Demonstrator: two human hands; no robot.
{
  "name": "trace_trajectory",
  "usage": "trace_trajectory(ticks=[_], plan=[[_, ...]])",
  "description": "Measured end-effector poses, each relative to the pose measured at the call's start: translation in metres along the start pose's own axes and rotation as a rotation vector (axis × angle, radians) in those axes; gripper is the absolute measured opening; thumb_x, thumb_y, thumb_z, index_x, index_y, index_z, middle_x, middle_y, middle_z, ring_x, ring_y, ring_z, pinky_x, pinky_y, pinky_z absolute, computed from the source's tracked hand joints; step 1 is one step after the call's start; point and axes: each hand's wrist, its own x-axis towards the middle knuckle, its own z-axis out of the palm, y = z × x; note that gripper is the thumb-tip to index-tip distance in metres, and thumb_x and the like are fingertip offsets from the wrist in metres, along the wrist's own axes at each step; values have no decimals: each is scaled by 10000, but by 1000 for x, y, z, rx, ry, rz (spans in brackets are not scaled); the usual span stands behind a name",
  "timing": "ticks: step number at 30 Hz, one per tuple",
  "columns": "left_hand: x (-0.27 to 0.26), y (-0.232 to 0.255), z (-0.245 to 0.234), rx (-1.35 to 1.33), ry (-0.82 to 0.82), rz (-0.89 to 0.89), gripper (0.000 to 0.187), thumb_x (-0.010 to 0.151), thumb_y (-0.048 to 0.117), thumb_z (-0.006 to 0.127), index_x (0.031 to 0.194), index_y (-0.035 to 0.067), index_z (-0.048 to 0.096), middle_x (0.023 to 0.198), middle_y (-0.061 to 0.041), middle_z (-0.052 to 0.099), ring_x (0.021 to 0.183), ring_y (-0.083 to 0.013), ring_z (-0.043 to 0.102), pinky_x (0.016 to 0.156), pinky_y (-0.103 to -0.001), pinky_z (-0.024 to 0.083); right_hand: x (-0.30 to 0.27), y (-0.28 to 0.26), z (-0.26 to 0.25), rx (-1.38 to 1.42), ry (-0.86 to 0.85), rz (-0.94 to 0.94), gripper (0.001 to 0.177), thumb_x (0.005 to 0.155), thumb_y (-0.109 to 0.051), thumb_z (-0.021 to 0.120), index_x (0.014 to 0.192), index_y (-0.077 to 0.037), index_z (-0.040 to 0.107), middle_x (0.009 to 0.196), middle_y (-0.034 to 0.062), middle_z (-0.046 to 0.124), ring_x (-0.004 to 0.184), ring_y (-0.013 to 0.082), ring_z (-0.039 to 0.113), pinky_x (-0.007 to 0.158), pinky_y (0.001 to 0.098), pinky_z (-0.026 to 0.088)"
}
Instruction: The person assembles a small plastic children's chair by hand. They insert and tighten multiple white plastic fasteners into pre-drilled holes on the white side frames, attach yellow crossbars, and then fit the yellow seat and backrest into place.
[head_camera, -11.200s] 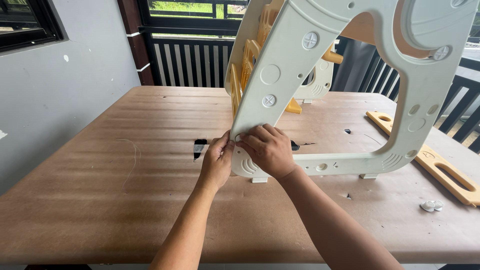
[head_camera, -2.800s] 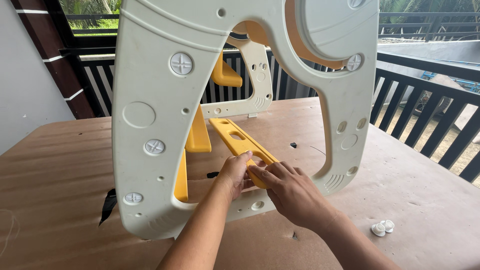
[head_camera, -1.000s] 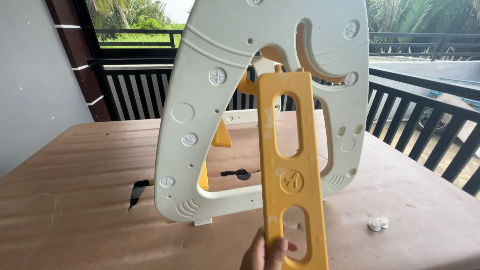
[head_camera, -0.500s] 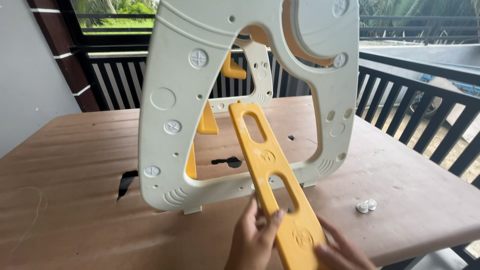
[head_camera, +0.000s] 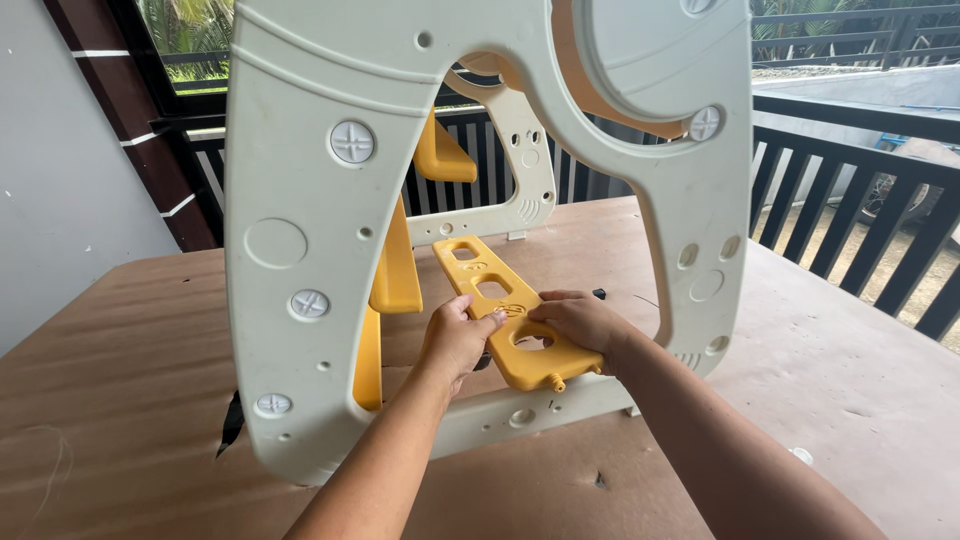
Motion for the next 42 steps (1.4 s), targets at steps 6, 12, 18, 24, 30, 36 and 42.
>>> trace_trajectory(ticks=[6, 12, 18, 24, 30, 36, 42], plan=[[54, -21, -19, 19, -15, -16, 664, 927, 45, 624, 1514, -21, 322, 1288, -186, 673, 1006, -192, 731, 808, -296, 634, 72, 22, -8, -132, -11, -108, 473, 981, -154, 568, 1443, -51, 588, 898, 57, 691, 629, 73, 589, 519, 242, 562], [57, -21, -18, 110, -18, -70, 589, 955, 63, 611, 1487, -4, 367, 1307, -188, 673, 1018, -193, 733, 836, -290, 631, 83, 36, -14, -82, -15, -70, 523, 1004, -194, 549, 1508, -71, 475, 883, 57, 699, 604, 58, 560, 505, 231, 553], [52, -18, -14, 223, 29, -97, 553, 954, 94, 605, 1469, 55, 408, 1260, -169, 696, 975, -180, 729, 814, -305, 613, 87, 39, -11, -82, -25, -95, 572, 1006, -178, 559, 1544, -64, 403, 892, 68, 701, 605, 59, 564, 499, 229, 543], [51, -21, -20, 243, 60, -57, 524, 948, 118, 634, 1441, 45, 470, 1296, -144, 672, 966, -175, 719, 819, -298, 596, 87, 35, -5, -104, -5, -73, 585, 998, -169, 562, 1549, -55, 402, 894, 78, 707, 602, 65, 581, 505, 237, 564], [11, -12, -20, 170, -115, -171, 829, 856, 249, 754, 1526, 94, 291, 1315, -189, 627, 1024, -193, 707, 848, -313, 591, 87, 40, -12, 1, -30, -58, 575, 1004, -192, 549, 1545, -53, 414, 905, 85, 693, 628, 63, 592, 537, 238, 600], [-27, 5, -22, 130, -326, -46, 1099, 652, 281, 896, 1527, 56, 271, 1270, -231, 676, 1080, -207, 721, 799, -302, 650, 89, 43, -11, 5, -40, -92, 528, 1015, -201, 538, 1505, -17, 471, 904, 76, 680, 654, 69, 607, 542, 241, 598], [-33, 6, -24, 228, -281, 12, 1038, 644, 291, 907, 1472, 9, 348, 1152, -237, 742, 1068, -210, 764, 822, -276, 643, 93, 48, -14, -5, -33, -86, 539, 1011, -206, 546, 1505, -13, 452, 912, 88, 674, 660, 78, 599, 553, 254, 601]])
